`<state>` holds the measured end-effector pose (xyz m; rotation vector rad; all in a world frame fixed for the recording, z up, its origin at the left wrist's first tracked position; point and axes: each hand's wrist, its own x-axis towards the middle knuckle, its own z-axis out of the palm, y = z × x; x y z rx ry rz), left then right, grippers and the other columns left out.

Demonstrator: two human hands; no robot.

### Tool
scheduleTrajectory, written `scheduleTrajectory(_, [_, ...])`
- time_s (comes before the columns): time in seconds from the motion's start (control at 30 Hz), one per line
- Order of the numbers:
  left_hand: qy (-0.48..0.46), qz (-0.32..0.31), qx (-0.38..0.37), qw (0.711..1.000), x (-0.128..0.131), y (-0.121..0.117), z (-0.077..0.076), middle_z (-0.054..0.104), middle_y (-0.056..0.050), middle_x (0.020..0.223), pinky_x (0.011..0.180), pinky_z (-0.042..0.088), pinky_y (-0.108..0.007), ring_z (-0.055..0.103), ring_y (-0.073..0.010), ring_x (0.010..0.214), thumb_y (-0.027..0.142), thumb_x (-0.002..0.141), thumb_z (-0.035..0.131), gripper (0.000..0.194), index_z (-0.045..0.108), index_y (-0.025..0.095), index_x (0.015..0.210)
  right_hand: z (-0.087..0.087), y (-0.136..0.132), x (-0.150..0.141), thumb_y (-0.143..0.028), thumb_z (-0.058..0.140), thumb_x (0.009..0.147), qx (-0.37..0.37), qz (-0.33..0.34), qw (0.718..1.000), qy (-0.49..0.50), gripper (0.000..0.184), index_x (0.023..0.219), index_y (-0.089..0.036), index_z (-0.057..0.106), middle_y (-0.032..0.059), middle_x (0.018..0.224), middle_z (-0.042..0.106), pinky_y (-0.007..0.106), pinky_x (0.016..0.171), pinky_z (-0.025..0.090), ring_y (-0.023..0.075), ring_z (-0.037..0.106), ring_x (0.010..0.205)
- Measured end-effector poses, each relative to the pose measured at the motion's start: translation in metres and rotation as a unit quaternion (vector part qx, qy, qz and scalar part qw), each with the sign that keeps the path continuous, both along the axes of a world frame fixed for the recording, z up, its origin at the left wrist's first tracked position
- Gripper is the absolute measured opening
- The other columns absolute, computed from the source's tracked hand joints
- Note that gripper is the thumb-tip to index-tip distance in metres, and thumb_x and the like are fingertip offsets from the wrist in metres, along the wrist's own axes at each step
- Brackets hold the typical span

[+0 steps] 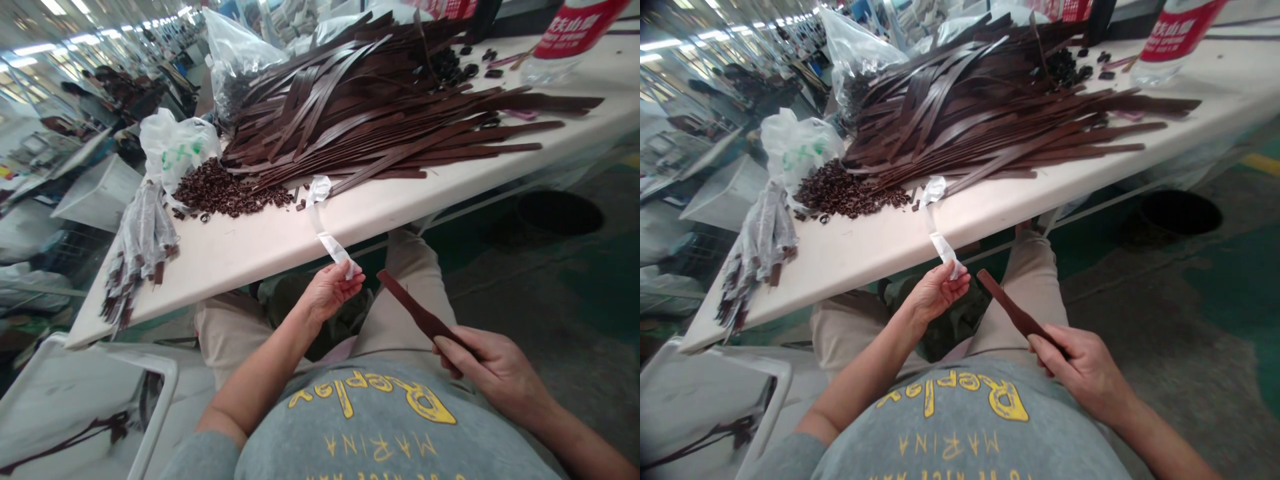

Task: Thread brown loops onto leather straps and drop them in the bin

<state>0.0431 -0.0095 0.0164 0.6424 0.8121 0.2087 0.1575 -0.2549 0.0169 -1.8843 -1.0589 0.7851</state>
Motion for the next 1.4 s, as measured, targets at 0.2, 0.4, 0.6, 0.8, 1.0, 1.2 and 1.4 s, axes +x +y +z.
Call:
scheduleTrajectory(0.2, [-0.011,-0.004,-0.012,1.0,0.001,-0.003,-0.001,0.072,-0.003,0.081,0.074,0.053,-0.025,0.068,-0.0123,0.071,0.036,0.079,0.08,0.025,0.069,0.014,0.08,-0.006,0.016,-0.01,-0.048,0.046,0.096,-0.004,0.041,0.999,0.012,0.043,0.067,-0.021,0.063,0.0005,0.056,0.06,0.025,0.05,0.044,0.0142,0.057,0.051])
scheduleTrajectory(0.4, [-0.02,-0.017,-0.014,1.0,-0.002,-0.003,0.003,0.073,-0.004,0.079,0.072,0.053,-0.025,0.067,-0.0122,0.069,0.034,0.081,0.078,0.023,0.07,0.013,0.081,-0.007,0.025,-0.009,-0.048,0.047,0.095,-0.014,0.029,0.999,0.039,0.042,0.069,-0.019,0.064,-0.0005,0.057,0.059,0.025,0.05,0.044,0.0141,0.058,0.05])
scheduleTrajectory(0.6, [0.001,-0.01,-0.028,1.0,-0.001,-0.006,0.007,0.074,-0.005,0.083,0.072,0.054,-0.025,0.068,-0.0124,0.07,0.027,0.086,0.073,0.015,0.07,0.013,0.084,-0.01,0.027,-0.01,-0.049,0.047,0.095,-0.03,0.021,0.998,0.041,0.042,0.071,-0.019,0.064,-0.0006,0.057,0.059,0.026,0.051,0.044,0.0143,0.058,0.051])
scheduleTrajectory(0.8, [-0.01,0.021,-0.03,0.999,0.002,-0.008,0.002,0.073,-0.004,0.078,0.071,0.054,-0.024,0.068,-0.0122,0.067,0.028,0.083,0.076,0.017,0.069,0.012,0.082,-0.009,0.031,-0.014,-0.047,0.046,0.094,-0.033,0.017,0.999,0.01,0.042,0.071,-0.019,0.065,0.0,0.057,0.059,0.026,0.05,0.042,0.0152,0.058,0.053])
scheduleTrajectory(1.0, [-0.016,0.018,-0.019,1.0,0.003,-0.006,-0.001,0.074,-0.005,0.08,0.072,0.053,-0.025,0.069,-0.0139,0.069,0.029,0.085,0.073,0.018,0.07,0.012,0.083,-0.012,0.029,-0.015,-0.049,0.046,0.093,-0.052,0.022,0.998,0.035,0.041,0.071,-0.019,0.066,-0.0005,0.056,0.058,0.026,0.049,0.042,0.015,0.056,0.052])
scheduleTrajectory(1.2, [-0.03,0.01,-0.008,0.999,0.001,-0.007,-0.004,0.075,-0.006,0.078,0.068,0.055,-0.023,0.07,-0.0143,0.069,0.032,0.081,0.078,0.022,0.07,0.011,0.082,-0.012,0.03,-0.012,-0.054,0.048,0.09,-0.076,0.002,0.989,0.126,0.043,0.069,-0.02,0.064,-0.0018,0.052,0.055,0.025,0.047,0.042,0.0138,0.054,0.047])
scheduleTrajectory(1.4, [-0.025,0.007,0.003,1.0,0.0,-0.008,-0.005,0.074,-0.005,0.079,0.066,0.055,-0.022,0.069,-0.0128,0.068,0.04,0.061,0.091,0.039,0.071,0.012,0.08,-0.013,0.034,-0.01,-0.054,0.05,0.089,-0.066,-0.021,0.988,0.135,0.042,0.07,-0.02,0.064,-0.0019,0.053,0.056,0.025,0.047,0.043,0.0135,0.053,0.047])
